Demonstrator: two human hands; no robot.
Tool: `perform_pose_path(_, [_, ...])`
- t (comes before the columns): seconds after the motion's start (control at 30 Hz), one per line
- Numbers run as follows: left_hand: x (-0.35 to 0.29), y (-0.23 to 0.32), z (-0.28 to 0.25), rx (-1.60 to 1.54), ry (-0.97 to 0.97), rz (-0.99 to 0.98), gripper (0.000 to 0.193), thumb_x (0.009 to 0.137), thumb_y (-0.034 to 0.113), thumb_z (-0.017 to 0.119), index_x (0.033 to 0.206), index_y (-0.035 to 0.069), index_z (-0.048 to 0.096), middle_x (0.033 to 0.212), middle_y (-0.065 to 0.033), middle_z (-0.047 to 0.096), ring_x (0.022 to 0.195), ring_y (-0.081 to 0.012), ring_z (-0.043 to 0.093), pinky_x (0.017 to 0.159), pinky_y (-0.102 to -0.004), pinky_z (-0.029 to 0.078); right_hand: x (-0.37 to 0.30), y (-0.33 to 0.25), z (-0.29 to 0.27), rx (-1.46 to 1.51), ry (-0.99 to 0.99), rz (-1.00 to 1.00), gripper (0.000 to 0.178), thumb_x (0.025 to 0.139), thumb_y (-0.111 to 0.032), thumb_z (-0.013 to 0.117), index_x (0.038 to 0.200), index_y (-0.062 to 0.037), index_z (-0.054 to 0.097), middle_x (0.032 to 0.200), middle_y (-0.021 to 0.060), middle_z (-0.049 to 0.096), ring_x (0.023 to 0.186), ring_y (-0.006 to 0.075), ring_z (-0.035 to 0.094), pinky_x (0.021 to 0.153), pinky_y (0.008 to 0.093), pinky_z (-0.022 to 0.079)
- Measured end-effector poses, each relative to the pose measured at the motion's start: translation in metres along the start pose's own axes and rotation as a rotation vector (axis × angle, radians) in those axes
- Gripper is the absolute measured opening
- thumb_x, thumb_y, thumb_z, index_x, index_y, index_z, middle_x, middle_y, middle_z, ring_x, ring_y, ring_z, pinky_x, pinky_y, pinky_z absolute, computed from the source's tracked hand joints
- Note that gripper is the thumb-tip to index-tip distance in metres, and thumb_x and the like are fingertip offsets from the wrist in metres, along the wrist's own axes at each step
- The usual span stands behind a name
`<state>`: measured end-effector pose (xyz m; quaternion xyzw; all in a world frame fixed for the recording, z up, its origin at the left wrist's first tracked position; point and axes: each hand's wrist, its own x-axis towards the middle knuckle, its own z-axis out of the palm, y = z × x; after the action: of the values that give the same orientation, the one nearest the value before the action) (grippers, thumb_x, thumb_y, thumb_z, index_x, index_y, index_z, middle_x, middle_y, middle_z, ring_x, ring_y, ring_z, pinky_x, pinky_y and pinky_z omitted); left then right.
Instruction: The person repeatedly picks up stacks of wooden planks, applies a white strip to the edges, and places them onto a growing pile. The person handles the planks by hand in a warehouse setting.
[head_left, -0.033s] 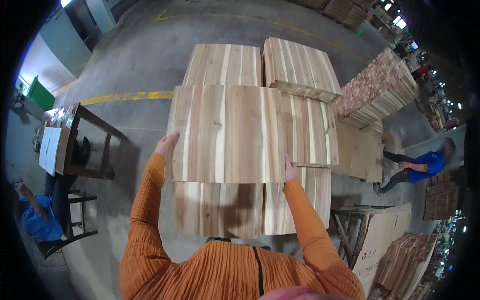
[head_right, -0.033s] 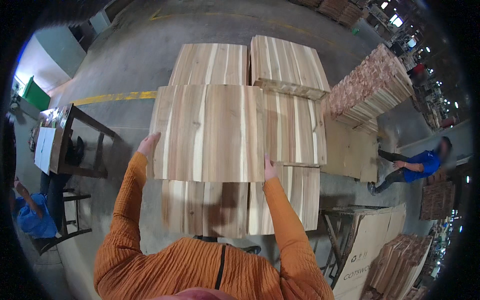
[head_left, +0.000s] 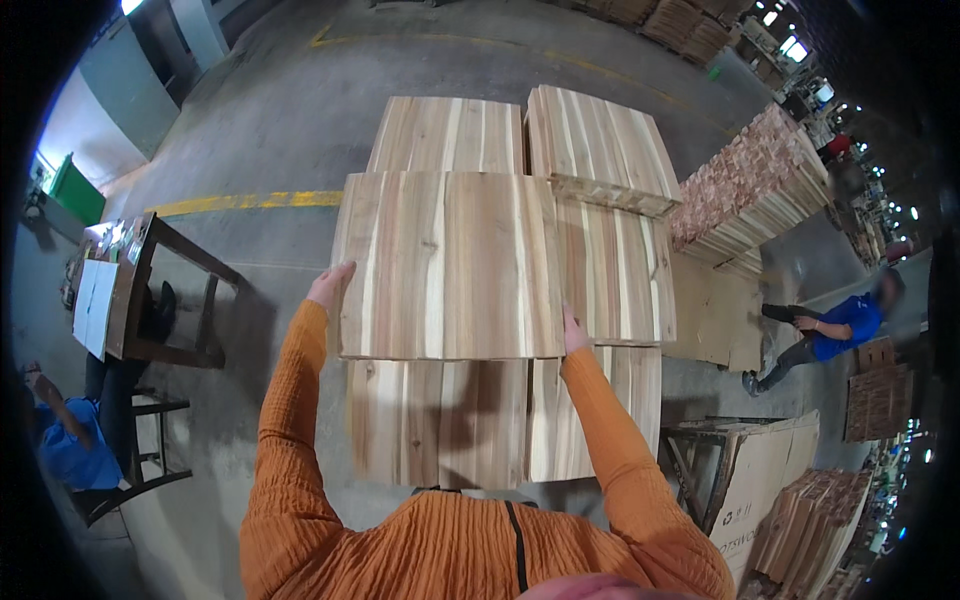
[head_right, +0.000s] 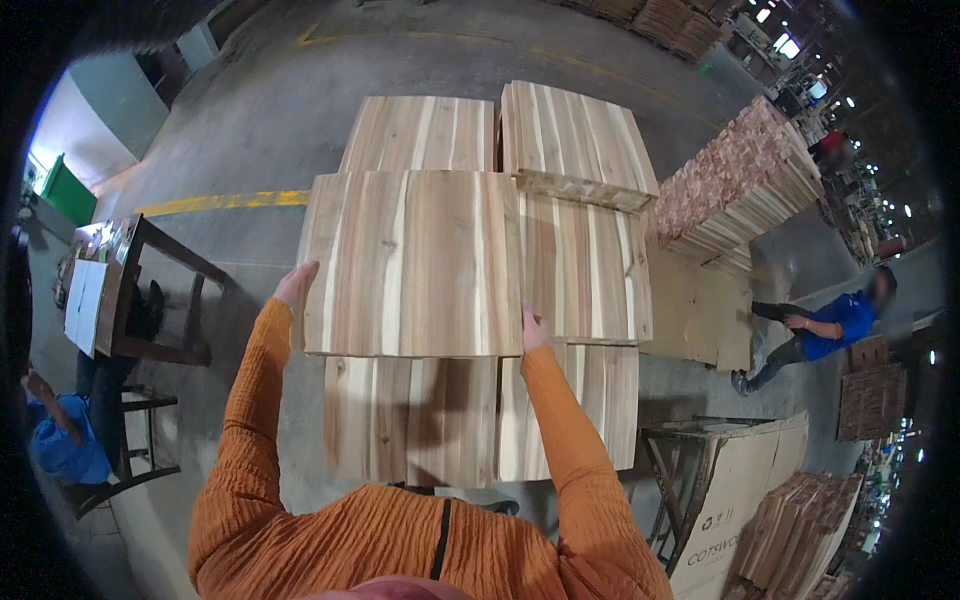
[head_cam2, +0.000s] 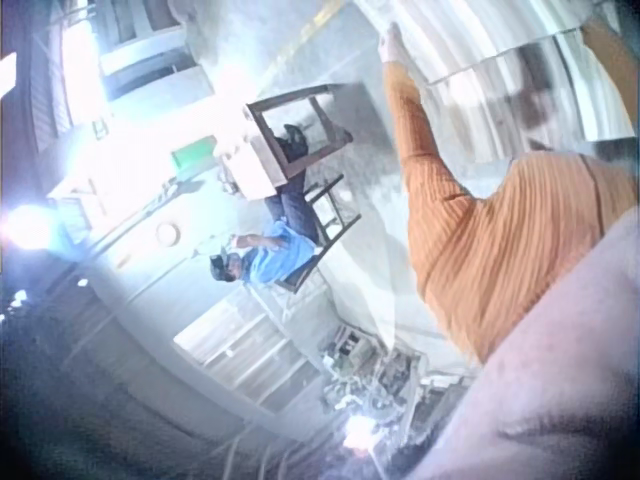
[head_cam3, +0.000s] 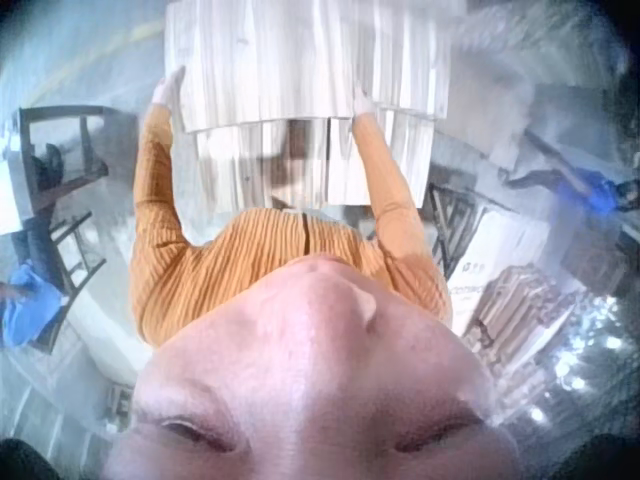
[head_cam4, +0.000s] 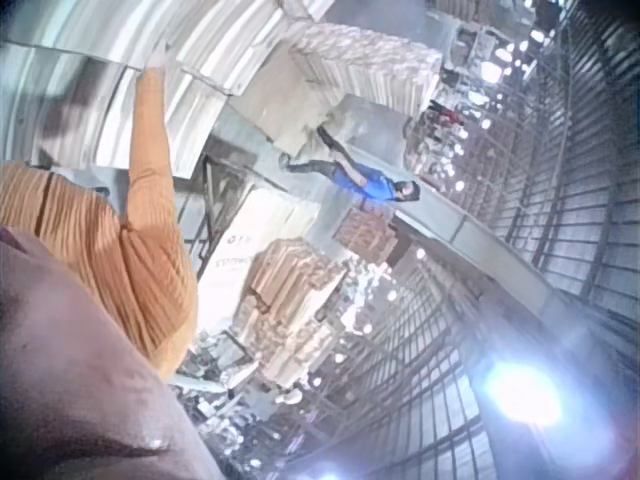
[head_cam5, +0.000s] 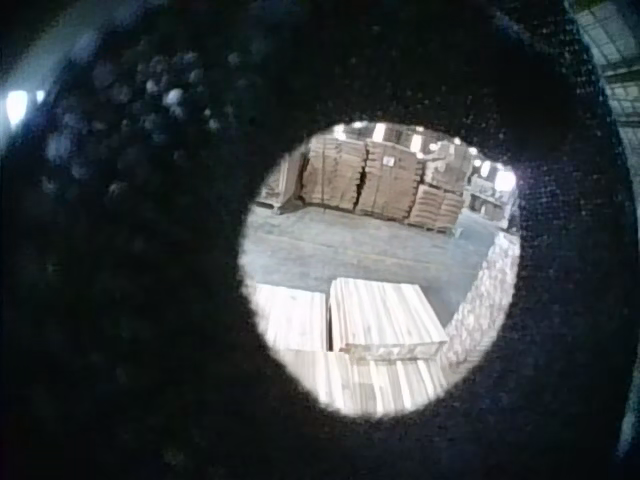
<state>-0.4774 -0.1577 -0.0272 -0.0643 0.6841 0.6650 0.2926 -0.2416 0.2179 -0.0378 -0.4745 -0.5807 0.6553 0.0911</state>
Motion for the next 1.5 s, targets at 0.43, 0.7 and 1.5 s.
perform_pose_path(0.43, [-0.008, 0.025, 0.104, 1.481, 0.010, 0.796, 0.099, 0.062, 0.062, 0.067, 0.140, 0.017, 0.027, 0.146, -0.0158, 0.021, 0.135, -0.0391, 0.012, 0.107, -0.0556, 0.012, 0.098, -0.008, 0.032, -0.881, 0.122, -0.286, 0.052, 0.085, -0.045, 0.048, 0.117, -0.0056, 0.056, 0.124, 0.0191, 0.050, 0.114, 0.0367, 0.046, 0.099, 0.0412, 0.032])
perform_pose_path(0.7, [0.051, 0.015, 0.126, 1.582, 0.113, 0.976, 0.085, 0.062, 0.066, 0.063, 0.137, 0.039, 0.031, 0.144, -0.0095, 0.029, 0.130, -0.0392, 0.027, 0.102, -0.0606, 0.022, 0.054, 0.048, -0.004, -1.321, 0.181, -0.326, 0.067, 0.084, -0.044, 0.049, 0.142, -0.0241, 0.020, 0.149, 0.0070, 0.013, 0.135, 0.0383, 0.008, 0.105, 0.0585, 0.013])
perform_pose_path(1.5, [0.243, 0.126, 0.187, 1.732, 0.213, 0.831, 0.076, 0.071, 0.068, 0.053, 0.137, 0.043, 0.026, 0.147, -0.0037, 0.025, 0.134, -0.0324, 0.022, 0.106, -0.0501, 0.020, 0.050, 0.047, -0.002, -1.285, 0.114, -0.272, 0.068, 0.086, -0.043, 0.044, 0.143, -0.0200, 0.016, 0.150, 0.0131, 0.006, 0.136, 0.0404, 0.001, 0.106, 0.0579, 0.005])
